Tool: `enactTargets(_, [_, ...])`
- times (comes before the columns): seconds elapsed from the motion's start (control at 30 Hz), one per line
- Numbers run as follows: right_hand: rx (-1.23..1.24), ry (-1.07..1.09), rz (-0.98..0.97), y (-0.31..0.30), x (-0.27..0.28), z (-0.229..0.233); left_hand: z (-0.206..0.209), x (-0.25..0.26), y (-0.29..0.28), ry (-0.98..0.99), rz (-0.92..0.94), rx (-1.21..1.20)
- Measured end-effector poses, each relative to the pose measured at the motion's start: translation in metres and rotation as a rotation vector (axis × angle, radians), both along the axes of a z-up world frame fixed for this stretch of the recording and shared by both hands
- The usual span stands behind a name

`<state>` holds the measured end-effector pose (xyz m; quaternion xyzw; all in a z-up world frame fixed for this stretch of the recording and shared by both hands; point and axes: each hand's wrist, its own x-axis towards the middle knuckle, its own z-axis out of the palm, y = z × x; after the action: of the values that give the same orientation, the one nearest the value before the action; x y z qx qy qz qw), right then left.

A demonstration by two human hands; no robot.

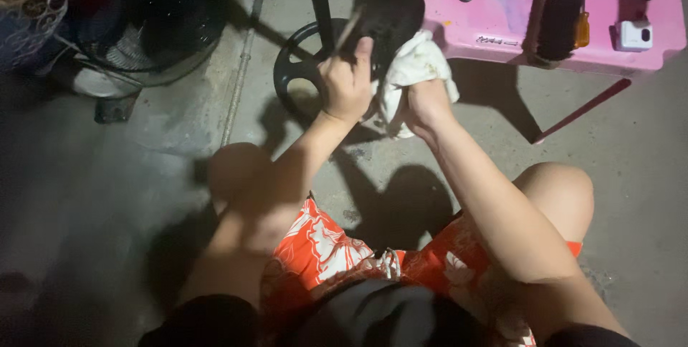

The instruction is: The person sits on the floor and wipes a fan blade and a fan motor housing with a white cloth. They rotate the parts to clean different surfaces and then place them on a nearby pink stool.

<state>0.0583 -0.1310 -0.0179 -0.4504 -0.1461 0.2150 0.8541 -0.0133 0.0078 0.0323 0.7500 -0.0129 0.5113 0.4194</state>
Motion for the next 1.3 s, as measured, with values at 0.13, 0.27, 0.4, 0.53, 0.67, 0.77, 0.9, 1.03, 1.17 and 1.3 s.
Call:
enactTargets(0.13, [0.467,0.454,0.209,-0.004,-0.015,0.022,0.019,-0.006,0.012,-0.159,0.185,0.278])
enactTargets(0.27, [0.581,0.504,0.188,-0.010,-0.013,0.026,0.002,-0.006,-0.014,0.095,-0.448,0.303])
enactTargets(0.4, [0.680,0.456,0.378,-0.013,-0.001,0.014,-0.010,-0.002,-0.013,0.254,-0.198,0.440])
enactTargets(0.53, [0.650,0.499,0.240,-0.010,-0.005,0.020,-0.041,-0.006,-0.014,0.228,-0.388,0.128])
enactTargets(0.67, [0.517,0.625,0.112,-0.010,-0.015,0.053,-0.048,-0.004,-0.005,0.261,-0.150,0.265])
enactTargets(0.77, [0.700,0.007,0.442,-0.005,-0.010,0.037,-0.030,-0.009,0.024,-0.004,0.221,0.271])
enactTargets(0.9, [0.543,0.467,0.155,0.001,-0.003,0.017,-0.038,-0.029,-0.021,0.321,-0.282,0.176])
enactTargets(1.03, [0.631,0.326,0.301,-0.007,0.001,0.023,-0.022,-0.017,-0.013,0.108,-0.448,-0.224])
enactTargets(1.17, [0.574,0.489,0.138,-0.008,-0.009,0.032,-0.036,-0.035,-0.043,0.141,-0.273,0.295])
enactTargets(1.3, [0.492,0.223,0.315,-0.023,-0.011,0.058,-0.031,-0.002,-0.008,0.452,-0.497,-0.989])
